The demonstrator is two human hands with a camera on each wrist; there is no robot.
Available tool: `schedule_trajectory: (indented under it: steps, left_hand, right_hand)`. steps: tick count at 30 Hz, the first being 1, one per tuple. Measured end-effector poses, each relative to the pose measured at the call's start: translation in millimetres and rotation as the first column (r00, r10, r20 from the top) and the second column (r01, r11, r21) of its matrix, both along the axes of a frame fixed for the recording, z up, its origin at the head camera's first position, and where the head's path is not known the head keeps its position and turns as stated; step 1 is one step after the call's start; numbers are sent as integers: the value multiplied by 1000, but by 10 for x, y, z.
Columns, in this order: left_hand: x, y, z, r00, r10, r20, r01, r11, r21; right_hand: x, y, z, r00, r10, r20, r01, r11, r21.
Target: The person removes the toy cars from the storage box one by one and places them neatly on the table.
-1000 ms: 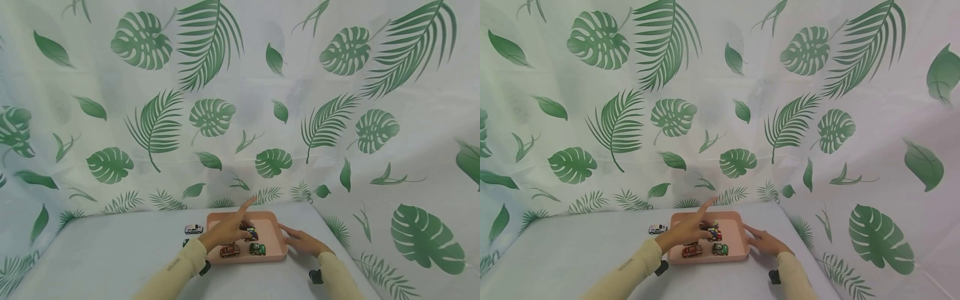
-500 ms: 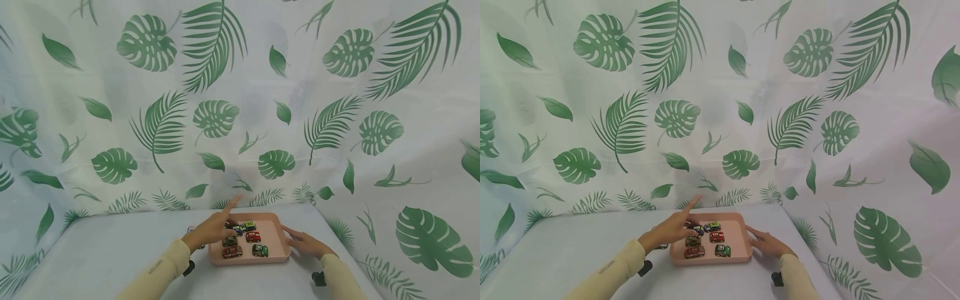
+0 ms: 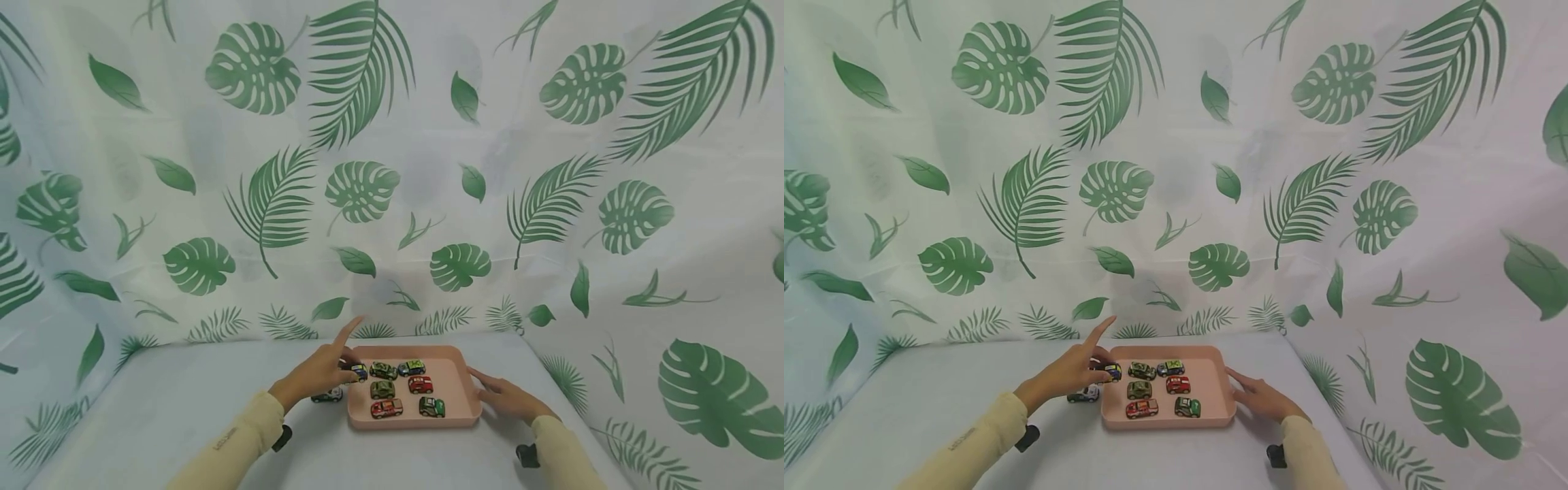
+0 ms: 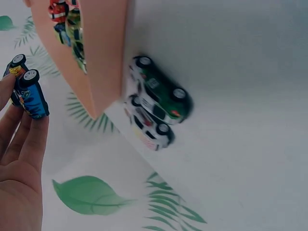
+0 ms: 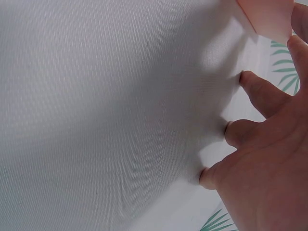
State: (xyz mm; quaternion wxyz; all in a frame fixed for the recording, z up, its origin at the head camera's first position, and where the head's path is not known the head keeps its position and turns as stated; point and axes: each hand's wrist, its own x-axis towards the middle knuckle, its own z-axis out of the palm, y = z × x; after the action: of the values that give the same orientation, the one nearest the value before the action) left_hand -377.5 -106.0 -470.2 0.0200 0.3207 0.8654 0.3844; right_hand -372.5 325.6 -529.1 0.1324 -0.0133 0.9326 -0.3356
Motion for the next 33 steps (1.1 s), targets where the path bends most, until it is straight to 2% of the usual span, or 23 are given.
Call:
schedule_trajectory:
  steps: [12,20,27,33]
  left_hand:
    - [92,-313,-221,996,81,42,-81,997,-4]
    - [180,-425,-396,995,89,42,-88,996,-27]
    - [226,-430,-471,994,93,64,-91,995,-35]
    - [274,-431,-570,994,69,80,-66,997,-49]
  right_hand:
    - [-11,14,-21,1000,1,13,-1,1000,-14]
    - [-23,39,-43,1000,7,4,-7,1000,3]
    - [-14,46,-25,1000,13,4,-13,1000,-14]
    - [5,17,2,1000,22,7,-22,1000,-22]
